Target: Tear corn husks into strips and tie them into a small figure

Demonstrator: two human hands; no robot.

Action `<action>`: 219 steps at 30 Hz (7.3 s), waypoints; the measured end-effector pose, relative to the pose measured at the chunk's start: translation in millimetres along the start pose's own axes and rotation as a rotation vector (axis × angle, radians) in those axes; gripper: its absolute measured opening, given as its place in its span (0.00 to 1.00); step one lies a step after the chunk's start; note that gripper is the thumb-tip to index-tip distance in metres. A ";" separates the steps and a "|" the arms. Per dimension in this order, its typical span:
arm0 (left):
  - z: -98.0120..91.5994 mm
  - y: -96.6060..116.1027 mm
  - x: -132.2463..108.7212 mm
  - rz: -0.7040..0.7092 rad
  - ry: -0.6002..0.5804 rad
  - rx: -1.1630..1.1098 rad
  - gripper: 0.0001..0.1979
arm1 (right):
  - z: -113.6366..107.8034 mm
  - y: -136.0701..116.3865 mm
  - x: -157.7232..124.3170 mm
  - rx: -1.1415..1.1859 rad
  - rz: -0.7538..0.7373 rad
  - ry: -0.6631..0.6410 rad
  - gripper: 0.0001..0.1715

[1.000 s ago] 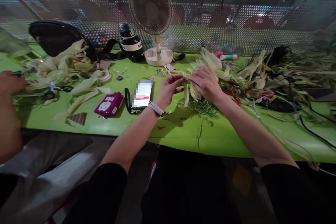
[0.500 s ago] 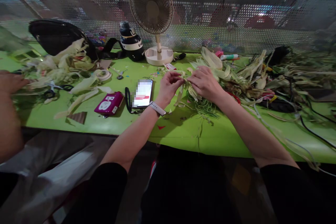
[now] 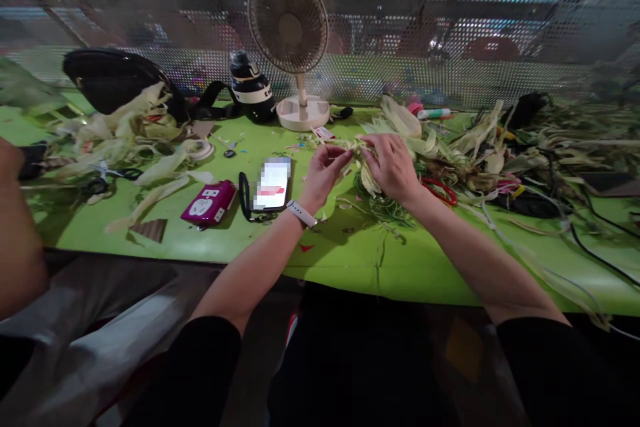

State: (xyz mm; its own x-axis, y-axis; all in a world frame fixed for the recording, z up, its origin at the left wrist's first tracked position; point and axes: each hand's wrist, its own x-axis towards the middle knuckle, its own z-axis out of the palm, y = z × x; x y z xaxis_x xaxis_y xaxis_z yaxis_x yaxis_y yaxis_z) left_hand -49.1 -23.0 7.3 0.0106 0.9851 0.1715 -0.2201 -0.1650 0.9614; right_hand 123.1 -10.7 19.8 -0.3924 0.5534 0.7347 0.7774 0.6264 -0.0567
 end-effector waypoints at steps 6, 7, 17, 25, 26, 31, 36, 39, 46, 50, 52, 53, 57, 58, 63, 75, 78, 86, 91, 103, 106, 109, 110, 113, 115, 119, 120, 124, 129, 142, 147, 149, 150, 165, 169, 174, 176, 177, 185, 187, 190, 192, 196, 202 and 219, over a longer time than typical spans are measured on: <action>3.6 2.5 -0.4 -0.130 -0.087 -0.024 0.06 | -1.6 -6.8 -0.7 -0.021 0.008 -0.091 0.16; 4.0 2.3 0.2 -0.152 -0.082 -0.041 0.06 | -2.2 -7.8 -0.8 -0.026 -0.009 -0.096 0.16; 3.5 1.0 -1.1 -0.216 -0.125 -0.090 0.18 | -16.0 -7.3 8.7 0.274 0.168 0.017 0.17; 6.9 4.1 -7.9 -0.272 -0.237 -0.171 0.18 | -17.8 4.5 20.2 1.055 0.777 -0.333 0.27; 7.7 5.5 -8.3 -0.282 -0.234 -0.180 0.18 | -17.8 3.5 20.6 1.076 0.780 -0.321 0.25; 8.8 12.5 -7.9 -0.363 -0.246 -0.195 0.16 | -20.3 -3.2 22.0 1.174 0.813 -0.282 0.25; 6.0 12.9 -7.1 -0.437 -0.290 -0.199 0.14 | -24.6 -12.0 23.4 1.242 0.790 -0.212 0.28; 5.8 12.8 -6.9 -0.438 -0.291 -0.218 0.11 | -22.1 -14.5 22.3 1.199 0.743 -0.180 0.28; 12.0 17.4 -13.5 -0.393 -0.320 -0.189 0.09 | -5.1 -12.4 17.9 1.013 0.580 0.073 0.29; 15.1 16.1 -19.1 -0.379 -0.329 -0.184 0.15 | -1.5 -11.5 17.9 1.040 0.525 0.051 0.28; 16.2 15.3 -23.7 -0.373 -0.398 -0.156 0.16 | -0.4 -6.8 18.9 1.051 0.532 0.050 0.27; 16.9 15.4 -26.8 -0.378 -0.467 -0.135 0.15 | 0.6 -3.3 19.5 1.047 0.539 0.056 0.26; 20.8 19.2 -40.6 -0.424 -0.795 -0.051 0.14 | 9.6 13.0 20.5 0.981 0.561 0.113 0.23; 21.8 20.3 -43.0 -0.437 -0.845 -0.051 0.15 | 13.2 16.5 20.0 0.964 0.561 0.119 0.24; 24.5 20.3 -41.4 -0.473 -0.696 -0.200 0.16 | 23.2 33.6 18.0 0.863 0.580 0.030 0.30; 21.1 19.9 -18.1 -0.296 -0.164 -0.505 0.10 | -53.9 -3.5 23.4 0.648 0.427 -0.498 0.33; 20.7 21.2 -17.0 -0.282 -0.163 -0.497 0.10 | -54.1 -7.7 24.2 0.717 0.386 -0.551 0.29; 21.8 20.2 -19.7 -0.177 -0.063 -0.393 0.11 | -53.7 -1.9 23.3 0.992 0.473 -0.533 0.24; 21.5 19.8 -20.1 -0.110 -0.027 -0.370 0.10 | -37.4 -16.3 18.7 0.997 0.505 -0.353 0.26; 19.8 12.9 -23.1 -0.010 -0.084 -0.170 0.16 | -17.6 -21.2 12.1 0.920 0.501 -0.201 0.30; 20.4 13.6 -24.5 0.013 -0.065 -0.117 0.17 | -15.8 -25.4 10.2 1.060 0.537 -0.279 0.29; 21.9 15.3 -25.4 0.048 -0.051 -0.086 0.17 | -13.1 -28.9 8.4 1.034 0.540 -0.243 0.30; 22.5 15.7 -25.6 0.065 -0.040 -0.087 0.17 | -12.5 -29.7 8.0 0.982 0.536 -0.191 0.30; 24.3 15.6 -26.1 0.097 0.030 -0.105 0.16 | -12.1 -31.8 6.5 0.838 0.524 -0.033 0.27; 25.5 15.3 -26.1 0.093 0.081 -0.117 0.15 | -12.1 -33.6 5.3 0.780 0.521 0.039 0.24; 27.3 16.8 -24.5 0.065 0.153 -0.145 0.13 | -9.8 -35.9 3.0 0.722 0.530 0.129 0.22; 27.5 17.6 -23.9 0.063 0.168 -0.148 0.14 | -8.9 -35.4 2.6 0.713 0.533 0.136 0.22; 25.6 19.6 -22.1 0.067 0.139 -0.156 0.14 | -6.1 -29.6 2.0 0.696 0.545 0.115 0.22; 19.7 16.0 -23.7 0.059 -0.095 -0.171 0.14 | -6.5 -26.8 2.7 0.801 0.531 0.044 0.22; 17.4 14.4 -15.7 -0.074 -0.119 -0.212 0.15 | -18.2 -9.2 10.6 0.803 0.448 -0.124 0.33; 15.5 14.6 -14.3 -0.106 -0.117 -0.199 0.19 | -16.1 -5.3 10.7 0.730 0.467 -0.105 0.25; 14.3 14.5 -13.8 -0.143 -0.184 -0.204 0.21 | -14.7 -4.6 10.8 0.727 0.465 -0.084 0.25; 13.9 14.5 -13.6 -0.157 -0.220 -0.203 0.21 | -14.1 -4.2 10.8 0.721 0.464 -0.070 0.26; 8.8 7.5 -4.5 0.043 -0.175 0.098 0.27 | -24.6 9.0 17.7 0.971 0.468 -0.370 0.38; 7.3 8.6 -1.9 0.020 -0.212 0.133 0.27 | -32.9 15.5 20.2 0.990 0.511 -0.429 0.28; 8.1 5.7 -5.9 0.064 -0.369 0.236 0.25 | -36.7 14.8 20.8 0.994 0.494 -0.415 0.17; 8.6 3.7 -8.6 0.115 -0.415 0.289 0.24 | -34.5 8.7 20.1 0.926 0.434 -0.407 0.18; 8.6 2.4 -9.5 0.146 -0.421 0.315 0.23 | -33.1 4.9 19.6 0.882 0.390 -0.392 0.18; 11.9 -2.5 -10.3 0.339 -0.305 0.247 0.22 | -28.7 -13.4 17.9 0.732 0.288 -0.134 0.09; 13.3 1.6 -13.0 0.328 -0.306 0.222 0.23 | -25.6 -11.5 18.4 0.755 0.310 -0.125 0.09; 14.0 6.9 -17.5 0.250 -0.362 0.212 0.25 | -21.0 -9.2 18.4 0.796 0.300 -0.139 0.09; 13.6 7.6 -20.2 0.178 -0.415 0.214 0.26 | -20.0 -9.9 17.8 0.816 0.289 -0.150 0.09; 12.4 3.8 -23.0 0.060 -0.522 0.206 0.29 | -20.9 -15.8 17.0 0.847 0.256 -0.192 0.11; 13.0 4.5 -19.2 -0.071 -0.428 0.033 0.30 | -29.7 -14.1 21.9 0.822 0.334 -0.228 0.26; 9.2 11.0 -14.4 -0.091 -0.331 -0.132 0.18 | -58.6 -1.2 24.7 0.443 0.298 -0.544 0.20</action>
State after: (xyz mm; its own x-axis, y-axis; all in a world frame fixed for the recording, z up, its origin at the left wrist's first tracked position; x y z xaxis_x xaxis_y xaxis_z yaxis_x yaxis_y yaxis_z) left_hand -42.7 -39.4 17.3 0.3460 0.9232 0.1672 -0.3273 -0.0483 0.9437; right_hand 141.2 -30.0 77.7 -0.4732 0.8542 0.2156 0.6635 0.5065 -0.5507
